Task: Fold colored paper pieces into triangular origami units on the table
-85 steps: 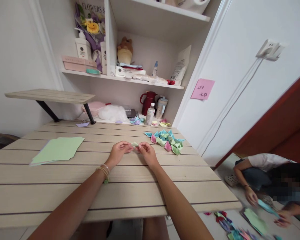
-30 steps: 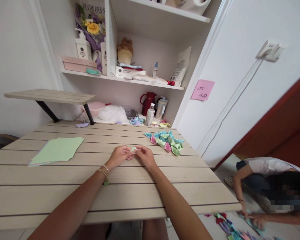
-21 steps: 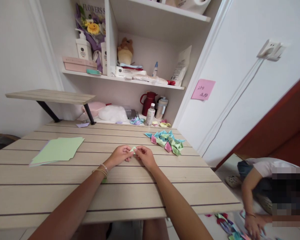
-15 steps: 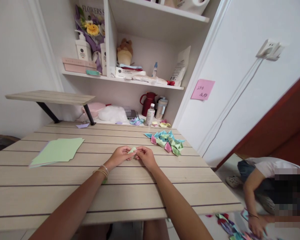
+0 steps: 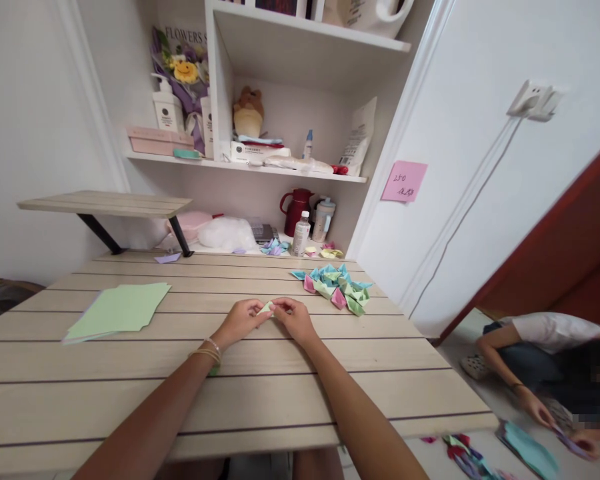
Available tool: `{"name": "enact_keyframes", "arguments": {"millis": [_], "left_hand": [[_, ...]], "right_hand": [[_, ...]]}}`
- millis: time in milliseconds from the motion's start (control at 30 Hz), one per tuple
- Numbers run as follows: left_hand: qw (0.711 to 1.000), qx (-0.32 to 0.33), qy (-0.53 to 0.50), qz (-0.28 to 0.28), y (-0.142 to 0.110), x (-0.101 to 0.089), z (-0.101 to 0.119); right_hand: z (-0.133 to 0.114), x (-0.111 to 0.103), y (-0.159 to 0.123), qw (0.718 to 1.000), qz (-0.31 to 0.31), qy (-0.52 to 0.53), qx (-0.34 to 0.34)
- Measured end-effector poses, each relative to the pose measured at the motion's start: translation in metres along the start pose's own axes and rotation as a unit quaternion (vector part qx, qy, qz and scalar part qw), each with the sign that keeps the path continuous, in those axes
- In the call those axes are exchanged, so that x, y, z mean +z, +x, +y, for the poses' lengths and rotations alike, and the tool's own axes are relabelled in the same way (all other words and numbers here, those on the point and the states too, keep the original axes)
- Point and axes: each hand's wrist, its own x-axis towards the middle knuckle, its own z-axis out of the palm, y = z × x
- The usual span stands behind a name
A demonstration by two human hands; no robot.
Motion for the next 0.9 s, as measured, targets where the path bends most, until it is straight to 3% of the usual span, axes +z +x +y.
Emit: {"name": "enact_keyframes", "arguments": {"millis": [267, 567, 733, 900], "left_hand": [[0.999, 0.004, -0.032, 0.008, -0.0011, 0.0063, 0.0074], [1.000, 0.018, -0.017, 0.003, -0.0010, 0.0060, 0.0008], [0.998, 0.046, 0.028, 0.026, -0.0026, 0.0030, 0.0023], [1.000, 0.026, -0.010, 0.012, -0.0045, 0.0054, 0.0070]], "right_hand": [[-0.0017, 0.0052, -0.0010, 0.977, 0.006, 0.190, 0.094], [0.0011, 0.0029, 0.0006, 0.977, -0.029, 0.175, 0.117], [0.0035, 0.0026, 0.0013, 0.978, -0.027, 0.183, 0.102], [0.0076, 0.0019, 0.0023, 0.985, -0.017, 0.147, 0.088]]}}
